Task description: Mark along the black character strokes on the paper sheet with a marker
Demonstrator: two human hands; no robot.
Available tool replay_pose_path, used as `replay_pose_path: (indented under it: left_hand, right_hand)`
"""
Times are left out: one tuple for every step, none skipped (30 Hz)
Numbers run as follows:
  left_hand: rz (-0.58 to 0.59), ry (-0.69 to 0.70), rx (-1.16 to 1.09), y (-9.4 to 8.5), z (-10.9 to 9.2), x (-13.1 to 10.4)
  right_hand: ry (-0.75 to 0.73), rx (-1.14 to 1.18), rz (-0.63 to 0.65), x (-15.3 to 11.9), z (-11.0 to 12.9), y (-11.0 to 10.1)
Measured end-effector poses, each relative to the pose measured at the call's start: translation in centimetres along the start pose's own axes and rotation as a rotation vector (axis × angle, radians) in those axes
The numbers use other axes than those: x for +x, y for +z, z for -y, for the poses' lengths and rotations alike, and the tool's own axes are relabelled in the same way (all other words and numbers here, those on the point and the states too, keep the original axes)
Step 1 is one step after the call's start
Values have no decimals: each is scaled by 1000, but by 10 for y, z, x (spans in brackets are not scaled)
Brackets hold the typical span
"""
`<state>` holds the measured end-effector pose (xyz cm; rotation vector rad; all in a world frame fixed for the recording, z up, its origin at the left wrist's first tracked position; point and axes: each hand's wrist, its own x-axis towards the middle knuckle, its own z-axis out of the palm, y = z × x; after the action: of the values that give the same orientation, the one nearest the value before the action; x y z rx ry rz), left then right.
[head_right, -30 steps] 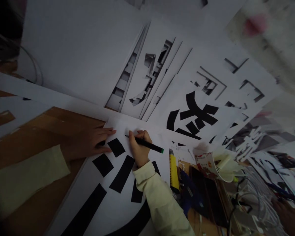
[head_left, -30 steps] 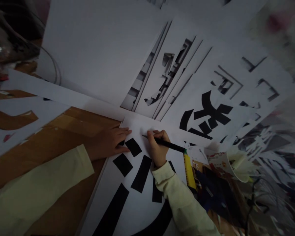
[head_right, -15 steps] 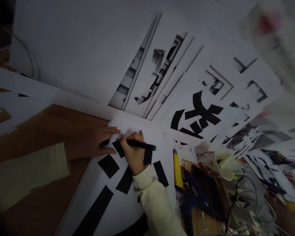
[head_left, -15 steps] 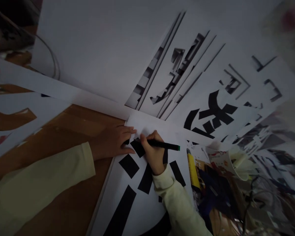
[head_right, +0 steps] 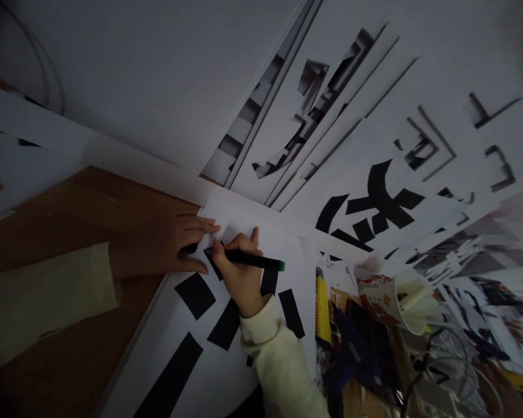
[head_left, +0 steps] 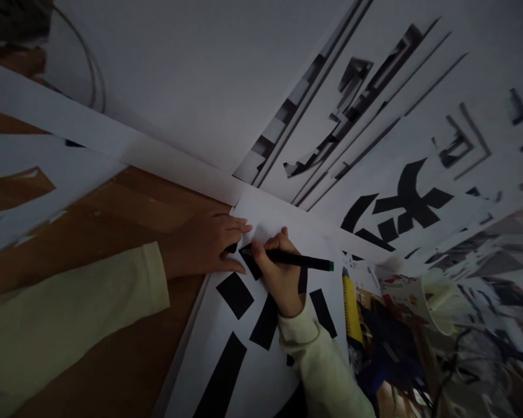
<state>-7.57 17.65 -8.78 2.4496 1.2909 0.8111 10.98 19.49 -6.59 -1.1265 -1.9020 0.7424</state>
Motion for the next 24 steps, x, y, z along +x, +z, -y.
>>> replay_pose_path:
  left_hand:
    - [4, 4, 2, 0, 0, 0]
    - [8, 8, 2, 0, 1, -1]
    - [10, 10, 2, 1, 1, -1]
    - [10, 11, 2, 1, 1, -1]
    - [7, 11, 2, 2, 1, -2]
    - [-1, 11, 2, 3, 2, -2]
    - [-13, 11, 2, 4, 2, -2]
    - [-21, 15, 2, 5, 2, -3]
    - [-27, 20, 2, 6, 3, -3]
    - [-34, 24, 2, 7, 4, -3]
    - [-42, 28, 0, 8, 4, -3]
    - [-47, 31, -3, 8, 5, -3]
    - [-50, 33, -6, 9, 5, -3]
    - [-53, 33, -9, 9, 5, -2]
    - [-51, 34, -11, 8, 5, -2]
    - [-46, 33, -11, 7, 5, -2]
    - [-38, 29, -10, 6, 4, -2]
    - [-30, 26, -9, 5, 3, -1]
    - [-24, 24, -9, 4, 3, -1]
    - [-21, 22, -9, 4, 3, -1]
    - [-23, 22, -10, 4, 2, -2]
    - [-29, 25, -12, 4, 3, -2]
    - [-36, 29, -12, 5, 3, -2]
    - [-42, 33, -11, 6, 4, -2]
  right_hand:
    - [0, 4, 6, 0, 0, 0]
    - [-5, 7, 11, 0, 0, 0]
    - [-11, 9, 15, 0, 0, 0]
    - [-17, 10, 18, 0, -1, 0]
    - [-19, 10, 20, 0, -1, 0]
    - [-18, 8, 20, 0, -1, 0]
    - [-15, 7, 21, 0, -1, 0]
    - [-12, 7, 21, 0, -2, 0]
    - [-11, 8, 22, 0, -2, 0]
    - [-11, 11, 24, 0, -2, 0]
    - [-11, 14, 26, 0, -1, 0]
    - [-10, 15, 29, 0, -1, 0]
    - [-8, 13, 32, 0, -1, 0]
    - [-7, 7, 34, 0, 0, 0]
    - [-4, -1, 37, 0, 0, 0]
    - [-2, -7, 39, 0, 0, 0]
    - [-1, -10, 40, 0, 0, 0]
    - [1, -10, 40, 0, 0, 0]
    - [2, -7, 39, 0, 0, 0]
    - [3, -3, 38, 0, 0, 0]
    - [2, 1, 35, 0, 0, 0]
    - [0, 3, 33, 0, 0, 0]
    - [0, 2, 33, 0, 0, 0]
    - [-1, 0, 32, 0, -1, 0]
